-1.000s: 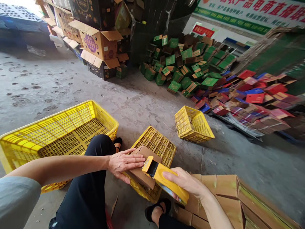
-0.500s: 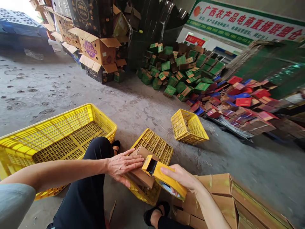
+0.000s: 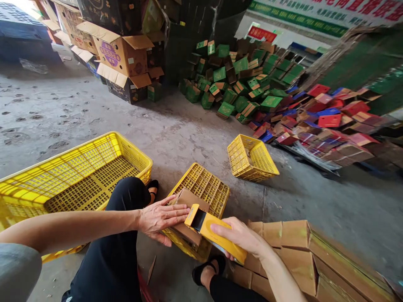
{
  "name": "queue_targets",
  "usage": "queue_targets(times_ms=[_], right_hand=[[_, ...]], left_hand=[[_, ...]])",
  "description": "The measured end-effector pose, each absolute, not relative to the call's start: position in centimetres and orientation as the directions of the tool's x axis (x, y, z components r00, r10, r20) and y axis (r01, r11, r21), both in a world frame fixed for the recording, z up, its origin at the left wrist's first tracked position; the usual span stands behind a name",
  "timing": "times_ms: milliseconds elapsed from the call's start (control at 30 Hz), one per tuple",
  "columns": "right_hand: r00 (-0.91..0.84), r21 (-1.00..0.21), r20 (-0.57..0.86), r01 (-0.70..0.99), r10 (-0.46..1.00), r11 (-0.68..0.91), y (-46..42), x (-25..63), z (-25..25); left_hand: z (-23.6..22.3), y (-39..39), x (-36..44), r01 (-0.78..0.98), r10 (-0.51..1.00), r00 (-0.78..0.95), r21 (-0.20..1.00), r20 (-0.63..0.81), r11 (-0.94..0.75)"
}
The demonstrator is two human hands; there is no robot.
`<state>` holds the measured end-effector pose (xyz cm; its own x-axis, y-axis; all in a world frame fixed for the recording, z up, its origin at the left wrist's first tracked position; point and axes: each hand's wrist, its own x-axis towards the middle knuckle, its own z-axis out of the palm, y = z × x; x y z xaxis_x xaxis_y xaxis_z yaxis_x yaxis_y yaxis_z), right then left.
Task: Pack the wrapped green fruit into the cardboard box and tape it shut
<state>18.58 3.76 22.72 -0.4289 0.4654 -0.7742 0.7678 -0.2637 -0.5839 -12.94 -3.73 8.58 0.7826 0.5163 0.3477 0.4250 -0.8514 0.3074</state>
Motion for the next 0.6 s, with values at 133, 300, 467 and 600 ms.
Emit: queue_targets(times_ms=[133, 300, 467, 600], right_hand=[[-0.428, -0.584, -0.781, 0.757, 0.454, -0.292, 3.9, 18.7, 22.9], [-0.425, -0.579, -0.782, 0.765, 0.455, -0.281, 3.8, 18.7, 23.0], [-0.432, -0.588, -0.775, 0.760, 0.461, -0.277, 3.6, 19.2, 22.9], [-0.445, -0.599, -0.772, 0.747, 0.454, -0.288, 3.9, 20.1, 22.7]], left_hand=[[8.4, -3.5, -12.8, 0.417, 0.521, 0.785, 0.335, 0.336, -0.845], [8.5, -3.4, -12.9, 0.409, 0.514, 0.791, 0.337, 0.333, -0.848], [8.7, -3.3, -13.1, 0.387, 0.491, 0.789, 0.323, 0.370, -0.864], [8.6, -3.2, -13.4, 0.387, 0.482, 0.783, 0.299, 0.393, -0.872]])
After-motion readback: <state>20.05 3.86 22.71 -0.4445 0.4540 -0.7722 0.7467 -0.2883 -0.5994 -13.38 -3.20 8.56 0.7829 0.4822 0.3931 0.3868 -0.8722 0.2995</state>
